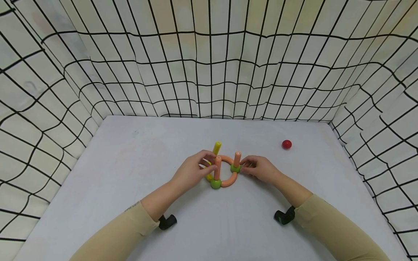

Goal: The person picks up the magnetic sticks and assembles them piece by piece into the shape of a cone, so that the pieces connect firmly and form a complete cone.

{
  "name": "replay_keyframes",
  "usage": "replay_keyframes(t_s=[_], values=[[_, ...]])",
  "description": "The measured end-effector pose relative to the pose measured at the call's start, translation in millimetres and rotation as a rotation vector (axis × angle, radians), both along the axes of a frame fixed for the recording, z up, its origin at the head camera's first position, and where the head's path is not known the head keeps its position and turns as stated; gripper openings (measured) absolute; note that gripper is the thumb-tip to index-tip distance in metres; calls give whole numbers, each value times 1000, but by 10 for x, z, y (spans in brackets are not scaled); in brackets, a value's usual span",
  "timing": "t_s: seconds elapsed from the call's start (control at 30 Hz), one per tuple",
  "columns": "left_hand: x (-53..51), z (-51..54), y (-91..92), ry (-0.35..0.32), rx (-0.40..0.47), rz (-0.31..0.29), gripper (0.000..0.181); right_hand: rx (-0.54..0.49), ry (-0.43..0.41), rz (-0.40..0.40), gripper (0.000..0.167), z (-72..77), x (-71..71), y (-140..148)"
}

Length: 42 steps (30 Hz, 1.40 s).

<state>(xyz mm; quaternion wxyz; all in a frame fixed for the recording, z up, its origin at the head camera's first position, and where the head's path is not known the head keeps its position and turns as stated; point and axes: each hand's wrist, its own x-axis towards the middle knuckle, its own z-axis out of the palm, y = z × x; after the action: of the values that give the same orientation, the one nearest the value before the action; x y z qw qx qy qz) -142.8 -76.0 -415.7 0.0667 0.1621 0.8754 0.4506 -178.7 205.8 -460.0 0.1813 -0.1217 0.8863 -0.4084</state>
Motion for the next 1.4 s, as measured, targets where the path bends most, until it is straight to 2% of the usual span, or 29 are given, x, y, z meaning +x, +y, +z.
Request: replay_keyframes(t_s=[0.23, 0.53, 0.87, 1.03, 1.27, 1.4], values=[[-9, -4, 11, 11, 7, -2, 32, 2, 12, -16, 21, 22, 13, 44], [-33, 10, -6, 32, 22, 12, 30, 9, 76, -58, 27, 85, -38, 235], [-151, 65, -62, 88, 17, 35, 33, 26, 88, -193, 36, 259, -117, 569], [-202, 51, -85, 85, 13, 45, 34, 43, 133, -230, 39, 309, -134, 754], [-283, 44, -113, 91, 18, 50, 34, 54, 137, -298, 45, 383, -126, 981], [-339, 32, -124, 101, -10, 49, 38, 71, 154, -328, 50, 396, -130, 1095]])
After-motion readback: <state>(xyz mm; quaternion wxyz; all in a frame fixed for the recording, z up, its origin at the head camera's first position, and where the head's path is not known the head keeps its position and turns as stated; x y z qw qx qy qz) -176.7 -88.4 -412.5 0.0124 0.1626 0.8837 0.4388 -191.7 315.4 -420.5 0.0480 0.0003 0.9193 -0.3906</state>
